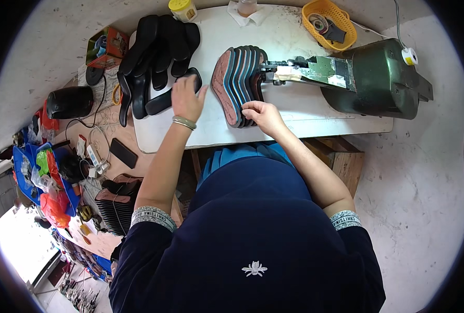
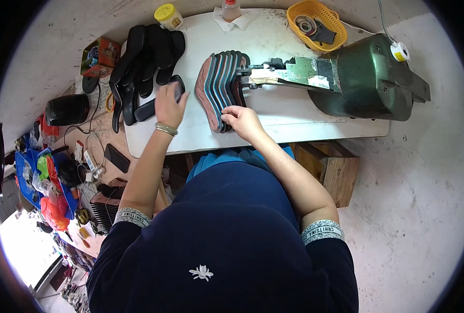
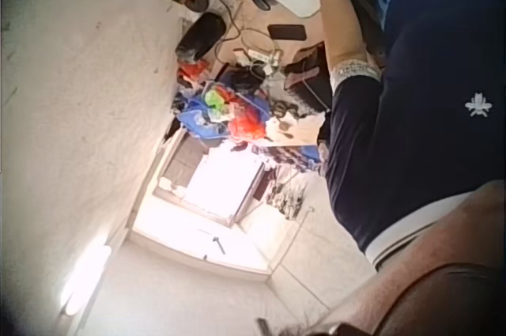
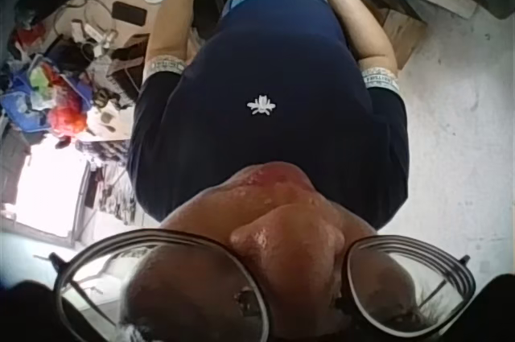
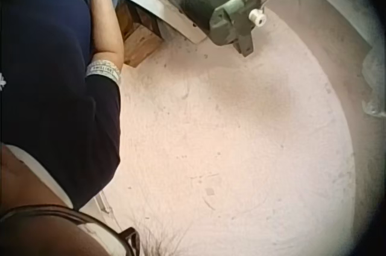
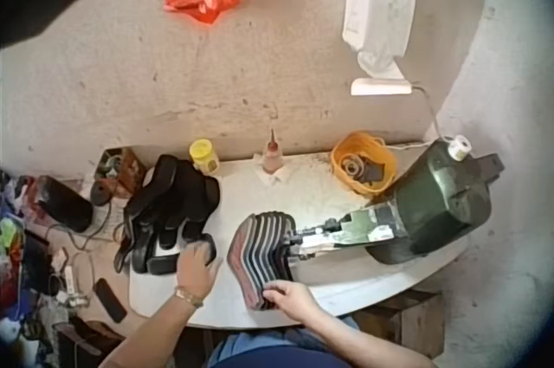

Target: The person attaches insole liners into shoe soles by hand, then gathers and aligns the assembled soles into a stack.

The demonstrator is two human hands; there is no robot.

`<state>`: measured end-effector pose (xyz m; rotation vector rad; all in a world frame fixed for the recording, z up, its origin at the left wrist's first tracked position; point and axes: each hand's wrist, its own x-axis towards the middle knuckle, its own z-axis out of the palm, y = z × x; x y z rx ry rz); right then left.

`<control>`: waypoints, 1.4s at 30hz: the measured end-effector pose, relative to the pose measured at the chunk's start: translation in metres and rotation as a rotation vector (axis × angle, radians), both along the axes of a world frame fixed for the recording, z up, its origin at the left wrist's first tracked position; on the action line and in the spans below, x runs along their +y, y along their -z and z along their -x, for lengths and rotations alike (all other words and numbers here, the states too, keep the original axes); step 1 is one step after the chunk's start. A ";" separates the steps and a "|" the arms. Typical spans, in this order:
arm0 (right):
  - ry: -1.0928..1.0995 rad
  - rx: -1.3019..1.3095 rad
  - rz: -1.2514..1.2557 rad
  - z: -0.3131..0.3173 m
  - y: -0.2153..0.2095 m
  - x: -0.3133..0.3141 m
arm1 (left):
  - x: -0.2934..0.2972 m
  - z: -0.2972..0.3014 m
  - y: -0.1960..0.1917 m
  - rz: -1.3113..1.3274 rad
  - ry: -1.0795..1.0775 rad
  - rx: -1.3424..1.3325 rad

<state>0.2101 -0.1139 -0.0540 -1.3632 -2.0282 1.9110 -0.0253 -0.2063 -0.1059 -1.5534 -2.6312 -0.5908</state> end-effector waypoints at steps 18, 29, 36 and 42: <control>0.248 0.375 0.111 0.031 -0.030 0.008 | -0.002 -0.085 -0.045 -0.492 -0.188 -1.411; 0.365 0.385 0.132 -0.028 -0.074 0.024 | 0.023 -0.111 -0.107 -0.208 -0.039 -1.757; 0.058 0.040 -0.881 -0.033 -0.078 0.008 | 0.046 -0.134 -0.107 -0.396 -0.114 -1.838; -0.047 -0.096 -0.869 -0.035 -0.090 0.029 | 0.081 -0.131 -0.103 -0.545 -0.073 -1.571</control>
